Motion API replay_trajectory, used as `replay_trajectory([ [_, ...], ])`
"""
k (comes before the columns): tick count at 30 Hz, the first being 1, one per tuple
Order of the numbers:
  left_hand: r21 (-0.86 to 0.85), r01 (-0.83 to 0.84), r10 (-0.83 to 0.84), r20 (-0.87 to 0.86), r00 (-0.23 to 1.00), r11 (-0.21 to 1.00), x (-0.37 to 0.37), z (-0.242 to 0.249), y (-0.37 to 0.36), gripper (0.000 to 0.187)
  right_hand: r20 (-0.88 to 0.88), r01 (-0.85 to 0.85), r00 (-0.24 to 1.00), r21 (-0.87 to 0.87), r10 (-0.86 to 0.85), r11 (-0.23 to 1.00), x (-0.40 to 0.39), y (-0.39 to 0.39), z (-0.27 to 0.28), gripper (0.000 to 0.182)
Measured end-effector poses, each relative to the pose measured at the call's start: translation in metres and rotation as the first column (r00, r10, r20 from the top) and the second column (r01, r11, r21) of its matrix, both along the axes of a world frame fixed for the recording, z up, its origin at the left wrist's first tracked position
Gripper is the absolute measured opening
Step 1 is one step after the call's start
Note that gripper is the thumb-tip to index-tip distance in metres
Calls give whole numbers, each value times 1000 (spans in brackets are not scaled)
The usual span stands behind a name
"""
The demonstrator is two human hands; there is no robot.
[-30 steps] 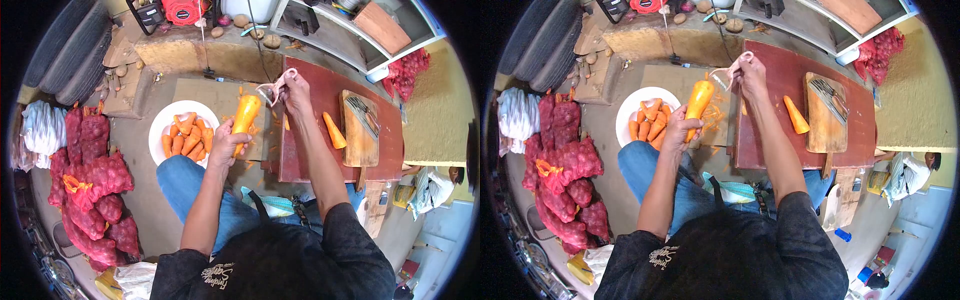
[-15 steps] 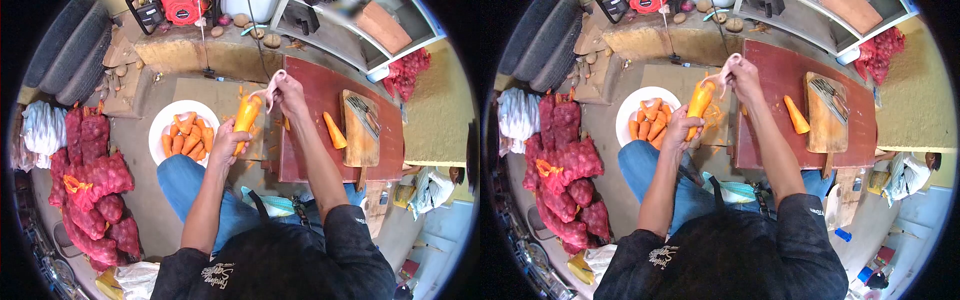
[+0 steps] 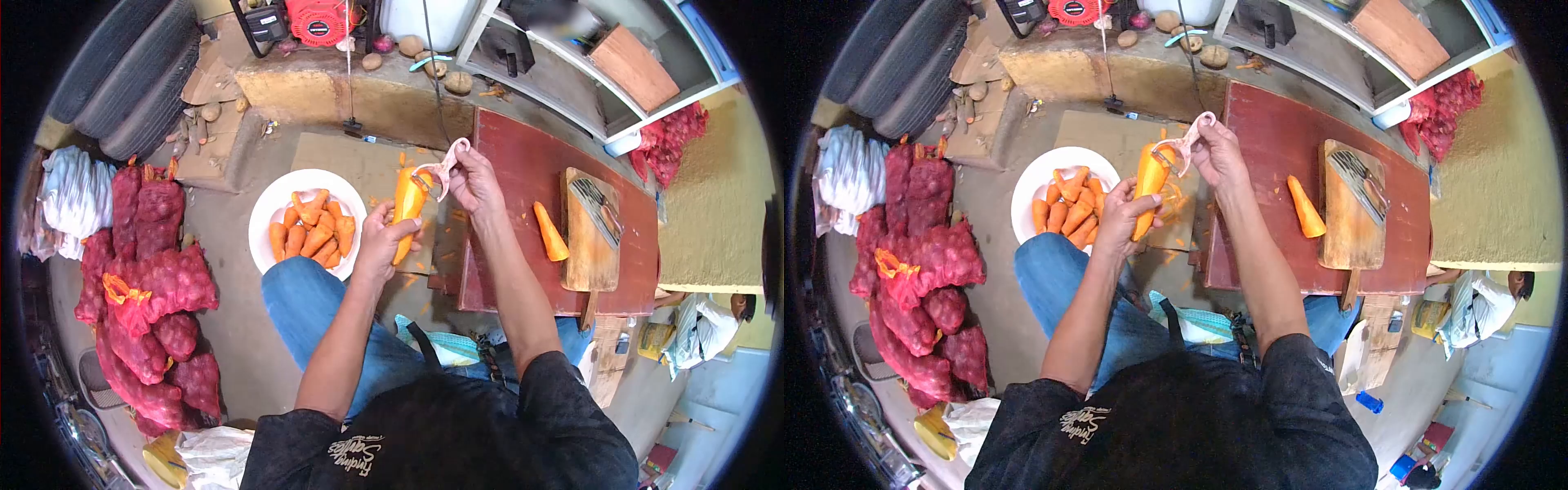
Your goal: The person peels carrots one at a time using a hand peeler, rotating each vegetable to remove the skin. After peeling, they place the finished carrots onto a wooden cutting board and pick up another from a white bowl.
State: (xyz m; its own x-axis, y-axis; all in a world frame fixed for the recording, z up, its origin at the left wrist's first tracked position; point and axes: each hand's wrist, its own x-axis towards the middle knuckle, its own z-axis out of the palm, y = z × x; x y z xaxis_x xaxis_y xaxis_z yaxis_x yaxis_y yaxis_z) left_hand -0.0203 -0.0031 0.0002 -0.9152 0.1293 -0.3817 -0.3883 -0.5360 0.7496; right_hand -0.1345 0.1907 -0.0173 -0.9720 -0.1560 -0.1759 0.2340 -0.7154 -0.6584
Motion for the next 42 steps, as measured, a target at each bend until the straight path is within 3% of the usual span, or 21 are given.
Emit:
replay_trajectory([
  [3, 87, -12, 11, 18, 1000, 996, 3, 9, -1, 38, -28, -40, 999, -4, 40, 999, 1, -3, 2, 4],
  [9, 338, 185, -229, 95, 969, 923, -3, -6, -11, 38, -12, -71, 997, 23, 72, 997, 8, -1, 12, 5],
  [13, -19, 116, -116, 16, 993, 993, -1, -5, 1, 53, -7, -45, 999, 71, 46, 996, 10, 5, 6, 4],
  [19, -400, -68, -41, -258, 965, 914, 0, -16, 13, 74, -162, 67, 987, 415, 1, 907, 38, 8, 39, 6],
  [22, -468, -72, -99, -330, 939, 881, -5, -26, 15, 74, -246, 11, 952, 618, 180, 786, 46, -3, 44, 9],
  [25, -482, -32, -149, -333, 931, 876, -3, -26, 14, 72, -254, 159, 967, 562, -14, 812, 15, 7, 38, 12],
  [30, -621, -111, -174, -380, 908, 776, 4, -21, 11, 67, -330, 265, 939, 529, -92, 806, -4, 6, 48, 18],
  [31, -622, -123, -162, -381, 910, 773, 3, -18, 12, 66, -296, 156, 955, 466, -12, 871, 6, 0, 51, 17],
  [33, -622, -149, -136, -386, 912, 768, -1, -14, 13, 65, -133, 93, 990, 373, -46, 923, 18, -12, 49, 16],
  [36, -494, -65, -100, -300, 949, 867, -2, -14, 15, 63, -96, 117, 991, 325, -91, 938, 15, -2, 27, 15],
  [38, -314, -5, -52, -170, 984, 949, -1, -12, 12, 61, -78, 130, 991, 319, -111, 939, 17, -2, 26, 14],
  [42, 40, 41, -39, -52, 998, 998, -1, -5, 3, 56, -69, 16, 998, 275, 3, 961, 19, -14, 31, 14],
])
